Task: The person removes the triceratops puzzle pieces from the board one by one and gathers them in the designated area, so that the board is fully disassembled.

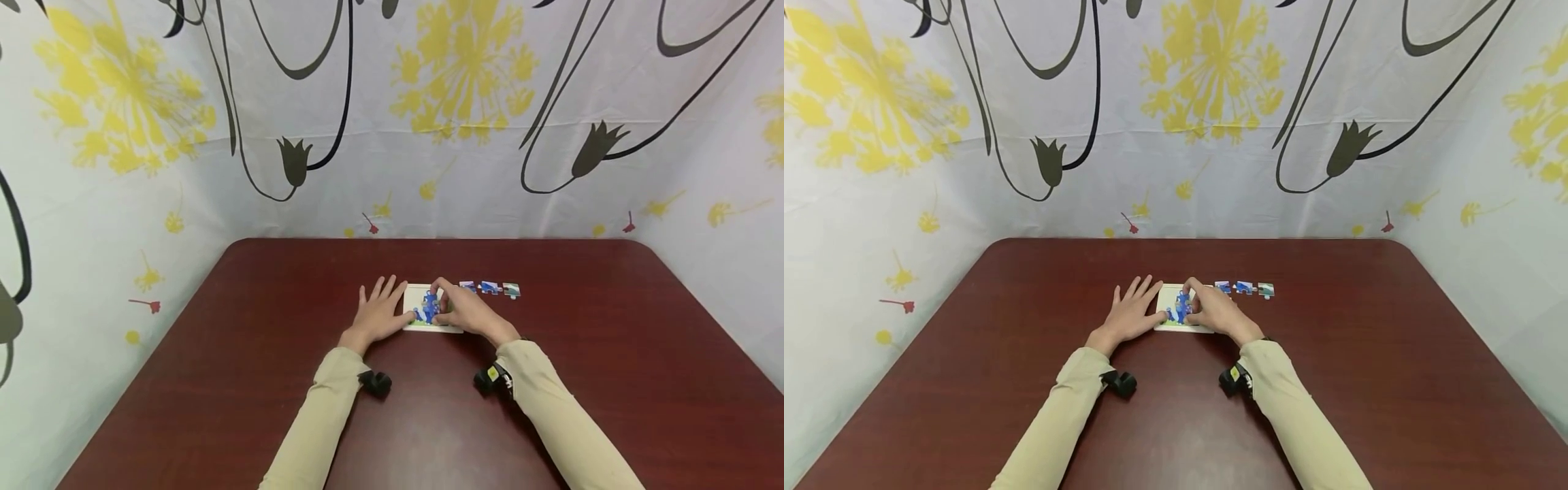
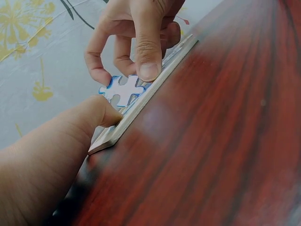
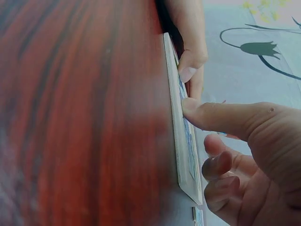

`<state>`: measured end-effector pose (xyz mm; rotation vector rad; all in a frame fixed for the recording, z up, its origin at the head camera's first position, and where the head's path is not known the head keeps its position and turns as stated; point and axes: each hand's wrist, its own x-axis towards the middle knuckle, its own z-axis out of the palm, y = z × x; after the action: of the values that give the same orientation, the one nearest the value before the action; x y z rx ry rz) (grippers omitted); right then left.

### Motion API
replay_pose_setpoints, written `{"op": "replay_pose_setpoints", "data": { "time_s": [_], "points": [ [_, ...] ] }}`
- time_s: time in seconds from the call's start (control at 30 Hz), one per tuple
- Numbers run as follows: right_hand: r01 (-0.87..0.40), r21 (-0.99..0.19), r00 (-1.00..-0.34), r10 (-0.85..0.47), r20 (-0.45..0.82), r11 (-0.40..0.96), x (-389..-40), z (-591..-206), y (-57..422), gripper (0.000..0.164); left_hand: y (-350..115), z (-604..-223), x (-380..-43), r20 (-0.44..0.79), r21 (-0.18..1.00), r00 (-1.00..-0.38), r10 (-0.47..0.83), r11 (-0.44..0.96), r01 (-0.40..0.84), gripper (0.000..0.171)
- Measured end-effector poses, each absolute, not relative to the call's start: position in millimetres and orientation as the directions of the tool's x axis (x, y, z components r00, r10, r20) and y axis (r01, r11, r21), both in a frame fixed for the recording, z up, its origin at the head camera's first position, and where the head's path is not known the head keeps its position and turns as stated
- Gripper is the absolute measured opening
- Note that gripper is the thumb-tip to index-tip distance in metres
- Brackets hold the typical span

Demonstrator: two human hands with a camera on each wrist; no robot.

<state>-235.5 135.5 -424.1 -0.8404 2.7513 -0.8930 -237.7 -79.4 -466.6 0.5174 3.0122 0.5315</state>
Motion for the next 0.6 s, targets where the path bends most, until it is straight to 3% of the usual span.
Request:
{"op": "replay_pose_setpoints", "data": {
  "time_s": [0.33,0.6],
  "points": [
    [-0.515,-0.5,-0.834,-0.54,0.108,0.696,-236.7,-426.7,133.5,0.027,-80.9,-469.1,-234.7,-0.01,0.328,-0.949,0.314,0.898,0.294,0.077],
    [-0.526,-0.475,-0.841,-0.516,0.164,0.706,-236.2,-423.7,134.6,0.025,-78.3,-467.6,-237.9,0.01,0.318,-0.948,0.319,0.897,0.306,0.077]
  ]
}}
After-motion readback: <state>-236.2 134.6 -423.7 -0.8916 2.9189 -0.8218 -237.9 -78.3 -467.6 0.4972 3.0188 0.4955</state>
